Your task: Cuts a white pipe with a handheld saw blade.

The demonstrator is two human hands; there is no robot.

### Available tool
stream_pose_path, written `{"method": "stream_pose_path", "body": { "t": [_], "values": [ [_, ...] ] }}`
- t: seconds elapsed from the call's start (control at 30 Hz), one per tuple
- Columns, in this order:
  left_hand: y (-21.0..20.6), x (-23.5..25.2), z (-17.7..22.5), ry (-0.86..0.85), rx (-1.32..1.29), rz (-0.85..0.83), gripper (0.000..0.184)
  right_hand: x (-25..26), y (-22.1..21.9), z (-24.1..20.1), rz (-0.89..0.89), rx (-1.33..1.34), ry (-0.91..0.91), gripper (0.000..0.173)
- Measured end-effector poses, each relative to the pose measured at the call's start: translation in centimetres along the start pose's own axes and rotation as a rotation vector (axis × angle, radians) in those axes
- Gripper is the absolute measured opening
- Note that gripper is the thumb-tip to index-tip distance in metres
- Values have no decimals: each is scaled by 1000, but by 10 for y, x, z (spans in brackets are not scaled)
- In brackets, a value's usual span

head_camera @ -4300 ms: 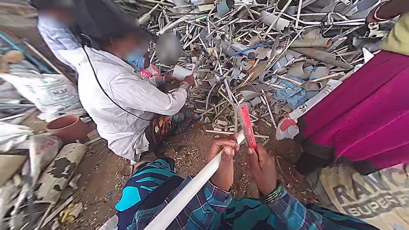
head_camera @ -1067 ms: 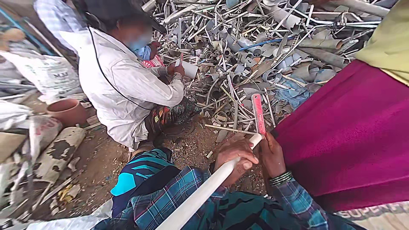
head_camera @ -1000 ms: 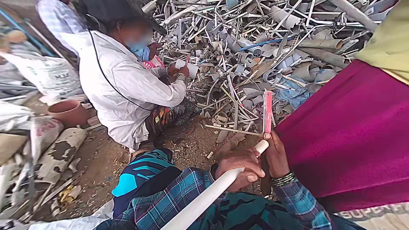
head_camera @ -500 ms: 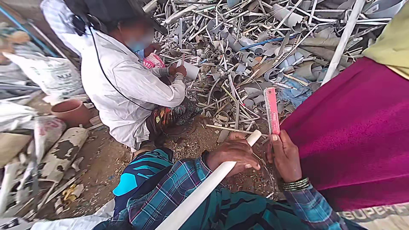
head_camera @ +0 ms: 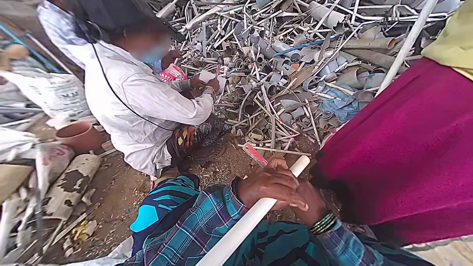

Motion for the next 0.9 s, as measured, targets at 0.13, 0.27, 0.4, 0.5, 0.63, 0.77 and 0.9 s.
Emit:
{"method": "stream_pose_path", "body": {
  "t": [0.13, 0.27, 0.4, 0.5, 0.63, 0.77, 0.9],
  "values": [
    [7, 4, 4, -8, 28, 3, 16, 19, 5, 24, 280, 181, 42, 35],
    [14, -4, -2, 10, 62, 2, 18, 18, 17, 32, 568, 326, 227, 37],
    [11, -10, -4, 15, 45, -23, 19, 12, 13, 24, 565, 226, 278, 38],
    [12, -13, -4, 23, 40, -33, 19, 6, 12, 16, 587, 143, 311, 39],
    [7, -16, -5, 17, 36, -47, 19, 12, 19, 22, 531, 119, 244, 39],
    [4, -18, -9, 14, 27, -63, 18, 4, 15, 15, 576, 73, 305, 38],
    [0, -17, -7, 13, 11, -70, 17, 12, 21, 24, 525, 94, 226, 38]
  ]
}}
Point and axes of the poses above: each hand's wrist, its own x-axis towards the middle knuckle, its own y-axis out of the back of the hand, z = x × y, the point moved 3 cm from there along x, towards the middle knuckle, and after that the axes turned 9 degrees about -y, right-handed, at the moved point
